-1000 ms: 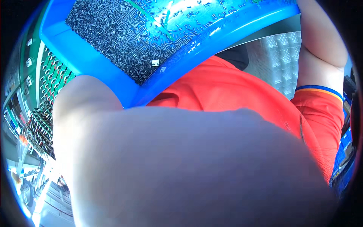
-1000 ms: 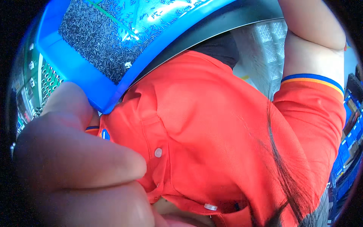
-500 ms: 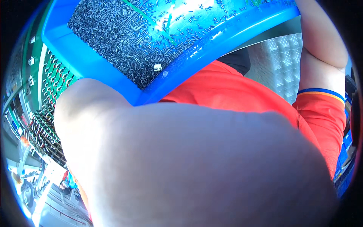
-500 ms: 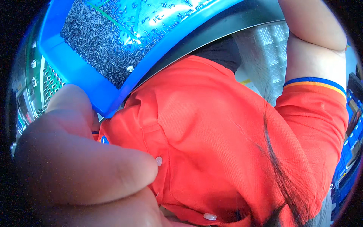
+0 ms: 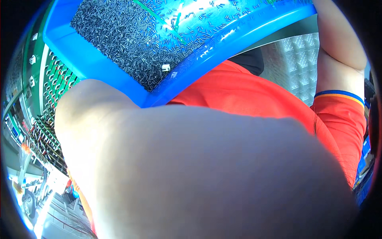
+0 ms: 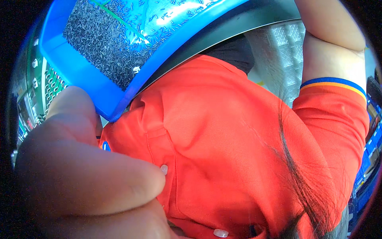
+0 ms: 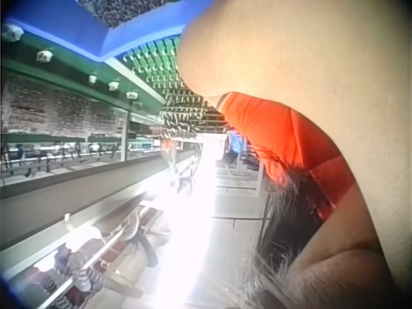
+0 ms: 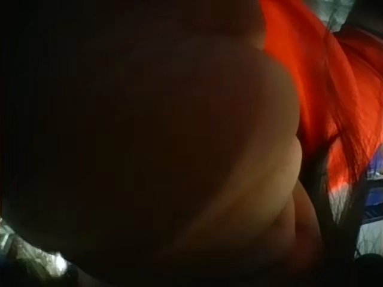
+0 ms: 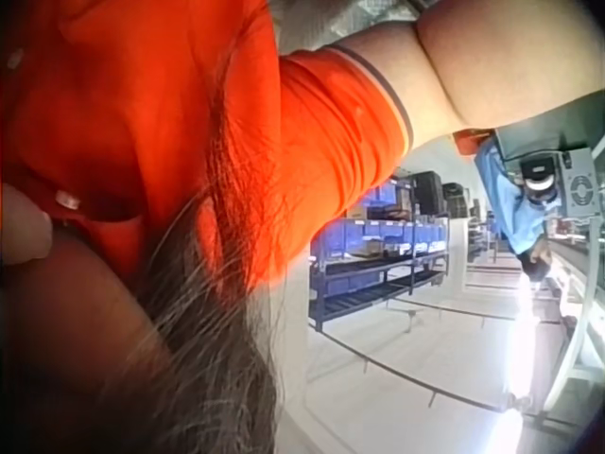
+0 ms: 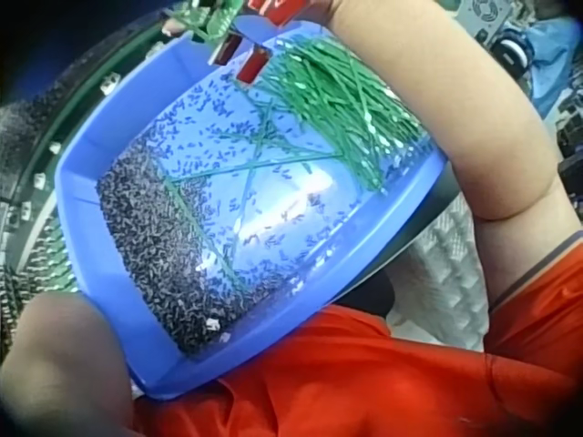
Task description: The person breaks support rails off circuit board panels by hand, drops the discarded strips into a blue tray, stacks the processed circuit boards on the workbench, and picks up new panels from the assembly line.
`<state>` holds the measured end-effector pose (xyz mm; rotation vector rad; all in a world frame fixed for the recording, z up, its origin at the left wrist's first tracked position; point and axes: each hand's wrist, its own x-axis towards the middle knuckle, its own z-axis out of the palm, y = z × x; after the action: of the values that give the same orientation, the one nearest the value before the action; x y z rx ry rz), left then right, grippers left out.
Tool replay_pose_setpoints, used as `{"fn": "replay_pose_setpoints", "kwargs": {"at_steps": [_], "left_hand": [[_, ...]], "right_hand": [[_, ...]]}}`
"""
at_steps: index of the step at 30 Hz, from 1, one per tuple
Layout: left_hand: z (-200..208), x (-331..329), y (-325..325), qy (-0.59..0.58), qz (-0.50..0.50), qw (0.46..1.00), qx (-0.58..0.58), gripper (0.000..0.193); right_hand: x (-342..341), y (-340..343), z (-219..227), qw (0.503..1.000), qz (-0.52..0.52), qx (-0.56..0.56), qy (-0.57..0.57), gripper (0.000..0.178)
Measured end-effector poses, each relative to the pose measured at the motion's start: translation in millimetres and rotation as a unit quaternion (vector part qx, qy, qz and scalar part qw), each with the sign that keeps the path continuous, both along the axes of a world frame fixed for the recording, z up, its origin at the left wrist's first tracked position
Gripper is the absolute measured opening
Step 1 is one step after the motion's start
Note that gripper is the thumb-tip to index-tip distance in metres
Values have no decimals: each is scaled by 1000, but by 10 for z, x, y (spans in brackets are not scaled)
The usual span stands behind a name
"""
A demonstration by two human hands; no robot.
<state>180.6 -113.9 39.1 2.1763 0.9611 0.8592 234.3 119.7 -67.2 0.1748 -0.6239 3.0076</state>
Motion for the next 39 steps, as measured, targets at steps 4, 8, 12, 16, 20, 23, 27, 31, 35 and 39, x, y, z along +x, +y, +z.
{"fn": "replay_pose_setpoints", "kwargs": {"at_steps": [4,8,12,16,20,23,27,31,35,39], "left_hand": [[-4,16,-11,-4,-7,1000,-1,11],[-10,21,-11,-6,-12,1000,-5,11],[-27,16,-10,-7,-20,1000,-12,11],[-48,36,-6,-7,-26,999,-21,11],[-62,69,-18,-7,-33,999,-33,11],[-81,106,-34,-11,-39,998,-41,11],[-98,159,-38,-19,-47,998,-45,11],[-64,178,-40,-20,-50,997,-49,11],[-96,179,18,-29,-61,997,-49,11],[114,92,53,5,-58,997,-45,10]], "right_hand": [[41,-5,13,1000,-6,3,-8,61],[59,-11,10,1000,-9,3,-14,61],[82,-27,-21,1000,-16,0,-18,61],[119,-45,-68,1000,-20,-6,-22,61],[169,-87,-114,999,-26,-14,-25,61],[228,-123,-151,999,-30,-18,-33,61],[318,-151,-183,998,-37,-19,-44,62],[331,-170,-165,998,-39,-19,-49,62],[369,-137,-188,997,-48,-14,-62,62],[157,-85,42,999,-45,-6,-31,62]]}}
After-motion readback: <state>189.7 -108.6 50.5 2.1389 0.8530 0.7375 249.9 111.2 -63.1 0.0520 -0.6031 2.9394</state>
